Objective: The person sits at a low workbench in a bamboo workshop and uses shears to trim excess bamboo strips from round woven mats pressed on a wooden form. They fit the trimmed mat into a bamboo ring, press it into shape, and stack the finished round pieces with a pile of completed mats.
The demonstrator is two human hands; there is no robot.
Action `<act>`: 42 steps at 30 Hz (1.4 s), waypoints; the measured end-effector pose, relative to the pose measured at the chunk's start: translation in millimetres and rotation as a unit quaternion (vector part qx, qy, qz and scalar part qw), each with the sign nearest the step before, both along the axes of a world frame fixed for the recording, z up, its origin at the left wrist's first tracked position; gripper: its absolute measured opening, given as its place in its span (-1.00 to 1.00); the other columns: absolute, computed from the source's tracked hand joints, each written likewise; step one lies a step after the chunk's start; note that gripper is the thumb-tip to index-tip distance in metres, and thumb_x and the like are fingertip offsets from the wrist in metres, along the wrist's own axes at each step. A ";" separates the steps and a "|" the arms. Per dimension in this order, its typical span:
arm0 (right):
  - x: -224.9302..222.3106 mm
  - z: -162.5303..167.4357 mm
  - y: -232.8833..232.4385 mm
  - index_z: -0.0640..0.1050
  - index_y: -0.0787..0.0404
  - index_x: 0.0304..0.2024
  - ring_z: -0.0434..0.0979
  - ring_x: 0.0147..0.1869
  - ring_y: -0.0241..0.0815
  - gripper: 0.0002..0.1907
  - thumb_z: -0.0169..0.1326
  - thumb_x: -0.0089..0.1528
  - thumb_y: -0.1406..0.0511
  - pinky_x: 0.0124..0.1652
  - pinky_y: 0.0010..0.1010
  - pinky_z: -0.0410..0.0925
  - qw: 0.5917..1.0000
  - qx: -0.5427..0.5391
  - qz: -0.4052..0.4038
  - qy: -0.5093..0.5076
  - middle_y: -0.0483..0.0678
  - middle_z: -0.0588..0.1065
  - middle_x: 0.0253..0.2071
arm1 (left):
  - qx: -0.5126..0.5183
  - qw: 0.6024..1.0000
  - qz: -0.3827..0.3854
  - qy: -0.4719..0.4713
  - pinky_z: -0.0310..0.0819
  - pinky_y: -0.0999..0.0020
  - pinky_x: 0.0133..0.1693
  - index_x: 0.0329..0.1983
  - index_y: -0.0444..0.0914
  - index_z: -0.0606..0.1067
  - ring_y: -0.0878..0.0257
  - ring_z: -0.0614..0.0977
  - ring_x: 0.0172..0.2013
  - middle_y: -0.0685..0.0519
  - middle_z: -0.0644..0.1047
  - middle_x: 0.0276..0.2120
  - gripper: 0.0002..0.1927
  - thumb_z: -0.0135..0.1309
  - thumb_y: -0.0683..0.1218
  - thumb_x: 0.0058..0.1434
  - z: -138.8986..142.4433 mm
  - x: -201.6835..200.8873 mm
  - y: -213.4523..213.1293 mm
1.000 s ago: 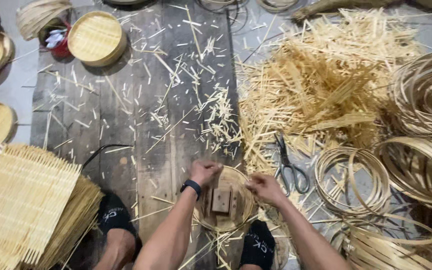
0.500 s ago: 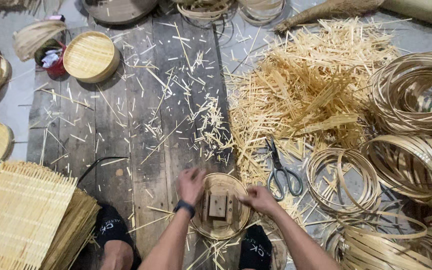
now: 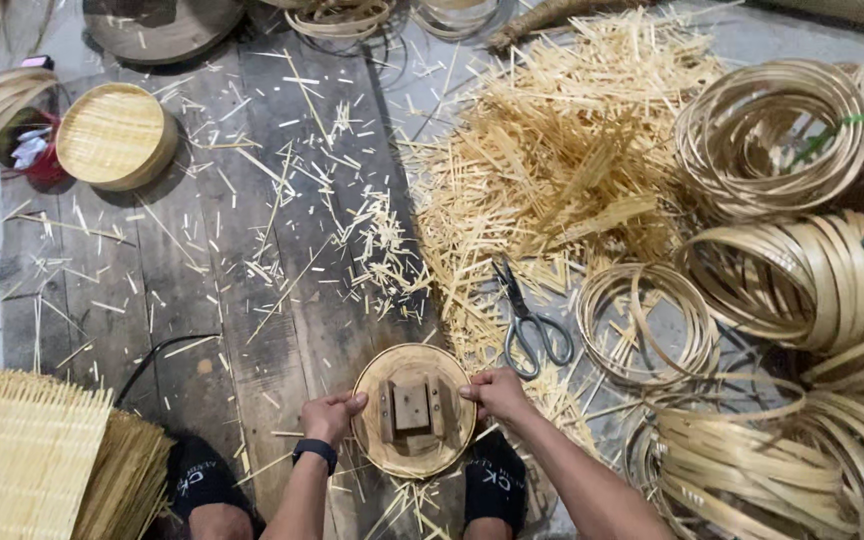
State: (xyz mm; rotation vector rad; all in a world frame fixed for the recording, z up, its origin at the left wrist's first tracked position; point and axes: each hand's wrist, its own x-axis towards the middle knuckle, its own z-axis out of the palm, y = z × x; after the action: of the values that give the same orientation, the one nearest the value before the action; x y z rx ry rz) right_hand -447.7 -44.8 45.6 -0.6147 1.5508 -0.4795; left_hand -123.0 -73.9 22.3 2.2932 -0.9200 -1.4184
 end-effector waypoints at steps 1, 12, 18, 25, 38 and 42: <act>0.7 4.0 2.7 0.68 0.41 -0.17 0.55 -0.46 -0.20 -0.74 0.33 0.19 0.32 -0.49 -0.44 0.43 1.000 0.003 -0.013 0.007 0.04 0.60 -0.39 | -0.015 1.000 0.005 0.011 0.57 0.30 -0.16 -0.04 -0.36 0.72 0.23 0.67 -0.30 -0.06 0.73 -0.26 -0.51 0.42 0.02 0.02 1.7 0.7 4.6; 33.3 5.3 47.7 0.63 0.40 -0.22 0.62 -0.46 -0.22 -0.76 0.18 0.27 0.29 -0.42 -0.38 0.55 0.996 0.041 -0.066 -0.046 0.00 0.59 -0.44 | 0.036 0.864 0.277 0.419 0.61 0.16 -0.18 0.03 -0.34 0.44 -0.01 0.67 -0.14 -0.16 0.62 -0.09 -0.74 0.01 -0.12 0.33 -29.7 -33.5 138.2; 39.1 4.7 52.7 0.63 0.48 -0.16 0.60 -0.47 -0.11 -0.64 0.20 0.27 0.22 -0.40 -0.25 0.51 0.999 0.027 -0.005 0.019 0.13 0.59 -0.44 | 0.035 0.893 0.263 0.363 0.64 0.08 -0.20 0.06 -0.34 0.42 0.01 0.70 -0.18 -0.14 0.63 -0.13 -0.66 0.09 -0.09 0.28 -22.2 -24.3 129.5; 37.7 66.6 22.7 0.07 0.11 0.44 0.36 0.33 -0.10 -0.07 0.24 0.14 0.15 0.21 -0.16 0.33 0.977 -0.156 0.044 -0.141 0.01 0.32 0.27 | -0.231 0.962 -0.093 0.108 0.68 0.20 -0.26 0.12 -0.26 0.56 0.11 0.68 -0.18 -0.09 0.58 -0.07 -0.54 0.17 0.05 0.20 86.0 -7.8 78.4; 83.1 87.5 13.1 0.39 0.25 0.26 0.48 0.19 -0.10 -0.28 0.24 0.11 0.11 0.18 -0.19 0.40 0.917 -0.033 -0.135 -0.375 -0.04 0.50 0.06 | -0.465 0.868 -0.163 -0.063 0.61 0.16 -0.20 0.09 -0.18 0.61 0.04 0.73 -0.25 -0.12 0.69 -0.17 -0.63 0.03 0.10 0.39 160.9 -82.9 10.2; 88.5 82.2 6.4 0.42 0.17 0.27 0.45 0.20 -0.09 -0.34 0.20 0.13 0.14 0.14 -0.19 0.35 0.920 -0.017 -0.138 -0.366 -0.09 0.48 0.09 | -0.474 0.868 -0.140 -0.046 0.61 0.19 -0.19 0.04 -0.18 0.63 0.02 0.74 -0.24 -0.13 0.68 -0.21 -0.65 0.06 0.10 0.38 142.7 -63.3 5.8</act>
State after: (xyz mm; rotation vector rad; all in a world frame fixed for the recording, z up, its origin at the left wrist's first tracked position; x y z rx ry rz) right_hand -359.2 -38.4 127.8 -0.1888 0.9068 -0.8400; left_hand -186.3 -68.1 165.1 1.5054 -1.5762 -0.6510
